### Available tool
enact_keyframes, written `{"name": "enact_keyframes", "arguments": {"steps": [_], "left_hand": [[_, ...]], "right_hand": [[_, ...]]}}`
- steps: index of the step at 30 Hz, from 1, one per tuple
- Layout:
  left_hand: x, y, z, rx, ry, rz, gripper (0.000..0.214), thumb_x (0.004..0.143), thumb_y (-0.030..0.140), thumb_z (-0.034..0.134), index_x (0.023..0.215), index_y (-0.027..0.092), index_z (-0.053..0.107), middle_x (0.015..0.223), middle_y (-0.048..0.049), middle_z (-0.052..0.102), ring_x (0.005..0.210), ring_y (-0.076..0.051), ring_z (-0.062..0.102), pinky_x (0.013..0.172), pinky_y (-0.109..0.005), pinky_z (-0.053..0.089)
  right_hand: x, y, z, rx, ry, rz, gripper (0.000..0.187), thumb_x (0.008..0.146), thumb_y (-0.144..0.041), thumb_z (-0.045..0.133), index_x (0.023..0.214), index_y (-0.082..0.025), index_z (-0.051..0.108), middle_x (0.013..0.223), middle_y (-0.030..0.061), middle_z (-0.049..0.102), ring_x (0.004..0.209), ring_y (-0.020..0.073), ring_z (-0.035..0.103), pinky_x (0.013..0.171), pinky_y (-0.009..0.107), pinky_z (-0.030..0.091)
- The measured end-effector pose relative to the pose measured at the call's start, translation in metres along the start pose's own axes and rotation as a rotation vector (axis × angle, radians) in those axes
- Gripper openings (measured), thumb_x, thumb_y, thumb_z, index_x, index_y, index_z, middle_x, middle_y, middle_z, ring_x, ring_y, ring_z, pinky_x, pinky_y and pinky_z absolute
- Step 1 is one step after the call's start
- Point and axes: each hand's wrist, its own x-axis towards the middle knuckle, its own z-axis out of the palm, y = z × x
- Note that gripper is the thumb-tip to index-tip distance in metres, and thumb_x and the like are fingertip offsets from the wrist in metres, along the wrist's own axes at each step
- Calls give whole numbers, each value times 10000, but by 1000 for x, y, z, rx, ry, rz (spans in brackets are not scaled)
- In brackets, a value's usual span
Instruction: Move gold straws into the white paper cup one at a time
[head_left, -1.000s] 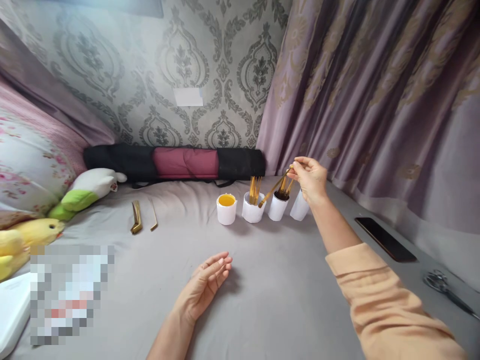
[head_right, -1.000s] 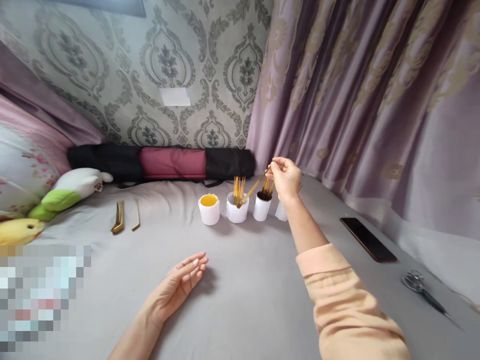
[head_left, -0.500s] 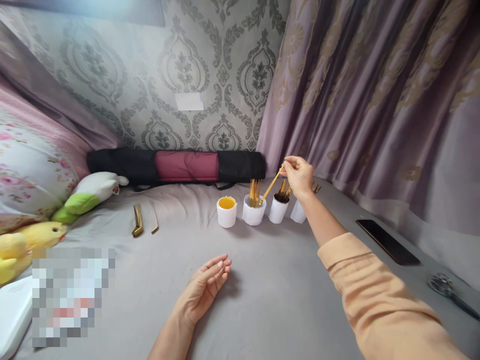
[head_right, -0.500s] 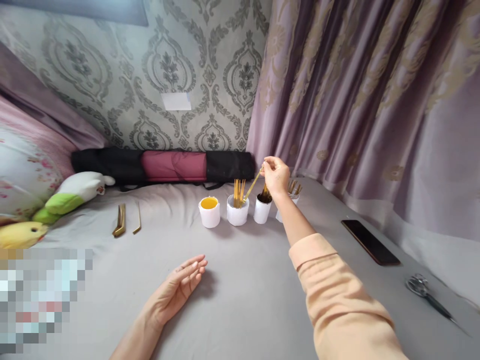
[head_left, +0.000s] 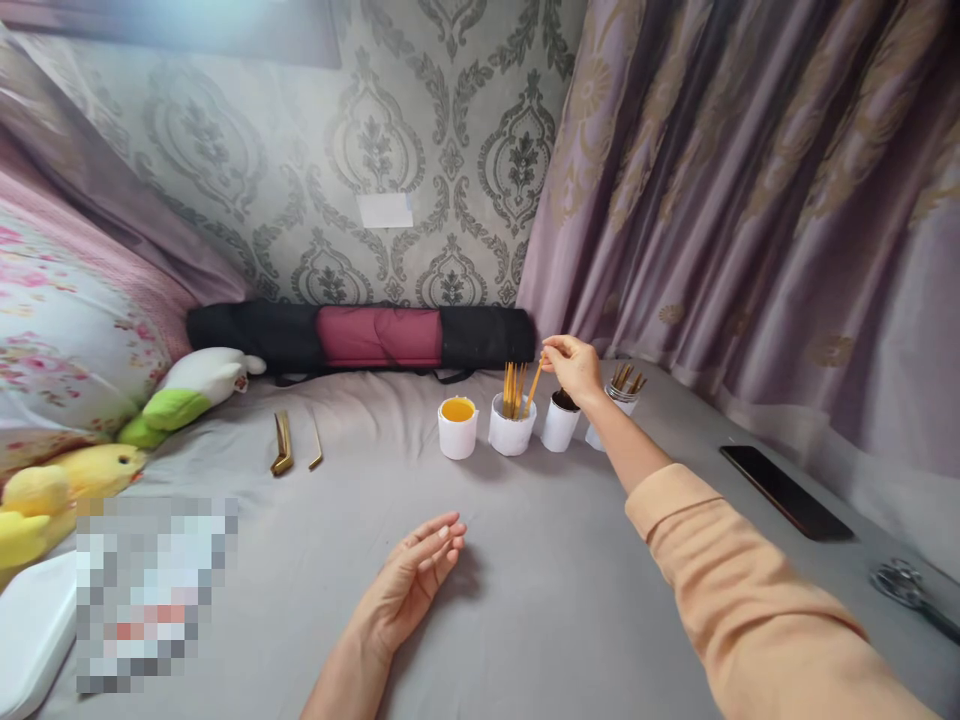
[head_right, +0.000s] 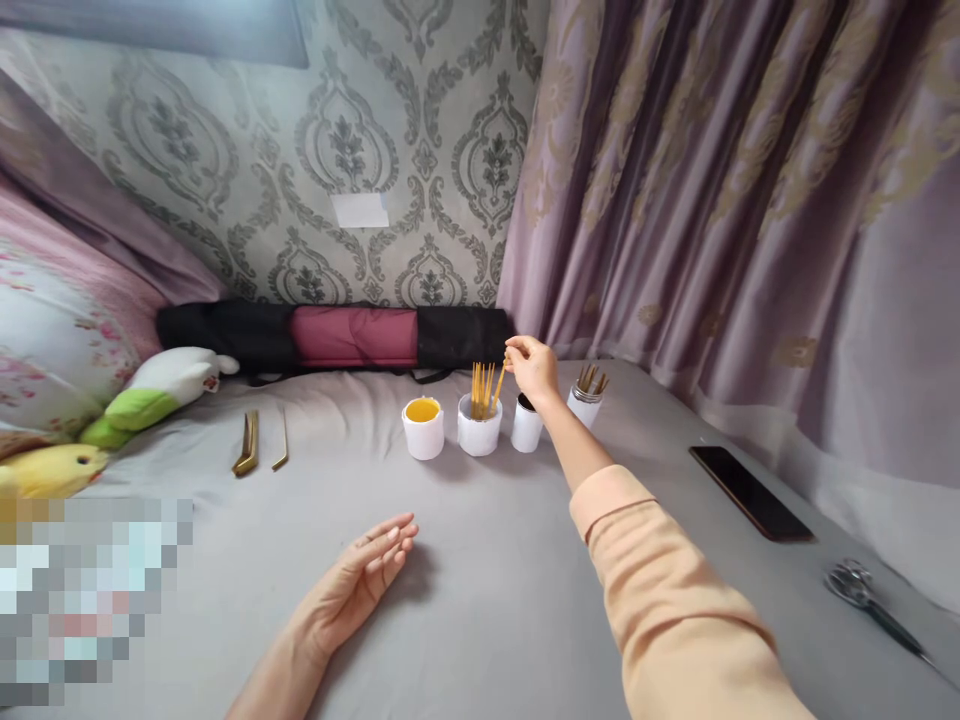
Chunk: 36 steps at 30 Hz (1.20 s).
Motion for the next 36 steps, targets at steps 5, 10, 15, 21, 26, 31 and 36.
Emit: {"name": "enact_keyframes", "arguments": {"steps": [5,10,15,21,26,31,36], "left_hand": [[0,0,0,-14,-5,1,334,675,107,670,1002,88,605,1000,-131,624,775,-124,622,729,-202,521],[-1,0,0,-27,-1,-5,336,674,100,668,1003,86,600,998,-133,624,780,-128,625,731,-203,521],[0,0,0,-31,-4,-5,337,673,97,668,1003,84,600,985,-128,626,775,-125,623,731,-202,521],[1,-1,-2,-21,-13,4,340,681,108,665,1015,88,601,1008,-133,619,789,-127,619,742,-207,520],[1,-2,-3,-25,-10,3,337,683,106,662,1014,88,602,1008,-139,620,790,-134,623,745,-215,523],[0,-1,-2,-23,-7,2,341,681,107,665,1015,87,600,1010,-138,620,795,-133,621,749,-213,521],[1,-1,-2,-17,-7,-1,349,679,116,669,1020,89,598,1014,-134,615,800,-130,615,752,-213,518]], "right_hand": [[1,6,3,6,-25,22,164,661,-259,575,784,-158,617,650,-6,605,574,93,587,550,255,544],[0,7,6,29,-62,55,154,654,-258,584,770,-161,613,648,-10,600,567,88,580,555,257,539],[-1,9,7,22,-84,83,136,647,-245,590,754,-163,607,634,-14,596,548,83,568,550,254,534],[-2,15,10,3,-106,87,115,654,-212,573,750,-162,609,628,-11,596,535,82,569,540,247,537],[-2,21,11,-12,-114,123,105,664,-172,552,752,-163,609,625,-16,598,539,78,580,527,223,534],[-2,24,13,-14,-124,161,84,661,-164,570,737,-159,603,592,-25,592,519,75,577,511,215,527],[-3,24,14,-28,-124,172,59,669,-151,565,719,-156,597,578,-21,589,495,75,569,494,218,519]]}}
